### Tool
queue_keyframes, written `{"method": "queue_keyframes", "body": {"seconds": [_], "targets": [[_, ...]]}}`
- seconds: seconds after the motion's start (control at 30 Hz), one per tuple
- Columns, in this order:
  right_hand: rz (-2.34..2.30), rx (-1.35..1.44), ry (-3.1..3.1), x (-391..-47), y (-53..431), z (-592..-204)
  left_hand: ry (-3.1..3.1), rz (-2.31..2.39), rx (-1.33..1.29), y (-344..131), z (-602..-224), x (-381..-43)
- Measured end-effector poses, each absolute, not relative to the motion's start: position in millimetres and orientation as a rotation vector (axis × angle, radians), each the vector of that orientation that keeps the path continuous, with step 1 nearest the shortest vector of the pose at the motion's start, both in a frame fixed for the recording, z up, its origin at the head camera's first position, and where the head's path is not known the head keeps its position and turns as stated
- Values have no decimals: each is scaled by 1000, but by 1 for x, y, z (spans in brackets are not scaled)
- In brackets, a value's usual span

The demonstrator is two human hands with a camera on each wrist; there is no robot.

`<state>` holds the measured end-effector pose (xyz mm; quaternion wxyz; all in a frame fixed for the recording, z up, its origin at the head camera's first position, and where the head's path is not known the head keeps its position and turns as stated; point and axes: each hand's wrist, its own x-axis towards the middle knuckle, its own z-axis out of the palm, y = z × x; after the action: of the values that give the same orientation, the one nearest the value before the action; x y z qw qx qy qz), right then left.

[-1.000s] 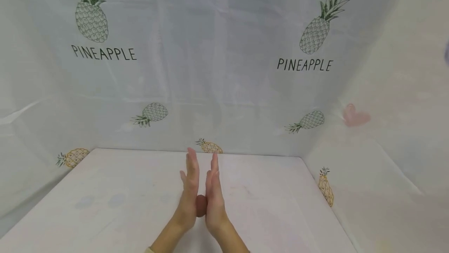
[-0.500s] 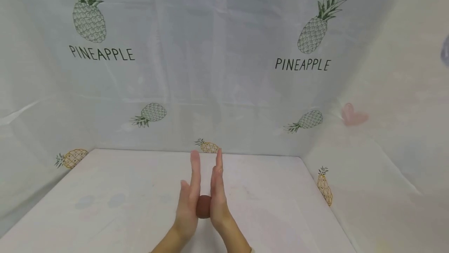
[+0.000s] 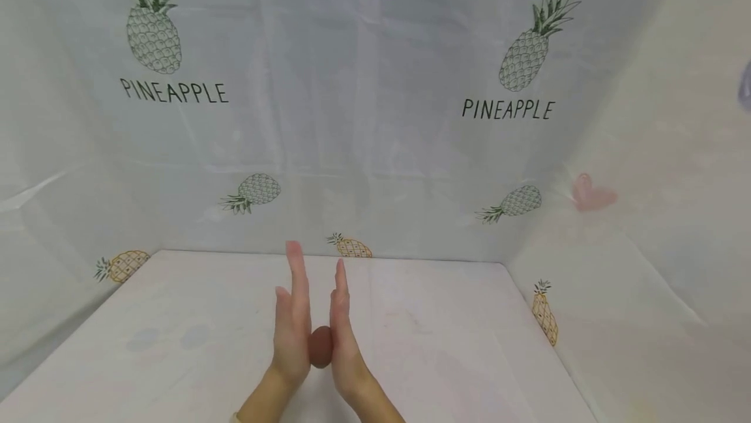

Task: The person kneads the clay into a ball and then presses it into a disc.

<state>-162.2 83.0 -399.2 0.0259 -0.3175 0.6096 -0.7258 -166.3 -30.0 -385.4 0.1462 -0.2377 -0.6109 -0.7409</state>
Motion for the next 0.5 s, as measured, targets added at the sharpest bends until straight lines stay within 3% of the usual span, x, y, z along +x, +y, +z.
{"method": "queue_keyframes", "body": {"seconds": [0.2, 0.5], "targets": [[-2272, -1004, 1953, -154, 86, -389, -1858, -2145, -629, -25, -398, -176], [-2348, -928, 1988, -157, 101, -380, -1912, -2194, -747, -6, -406, -169]]}}
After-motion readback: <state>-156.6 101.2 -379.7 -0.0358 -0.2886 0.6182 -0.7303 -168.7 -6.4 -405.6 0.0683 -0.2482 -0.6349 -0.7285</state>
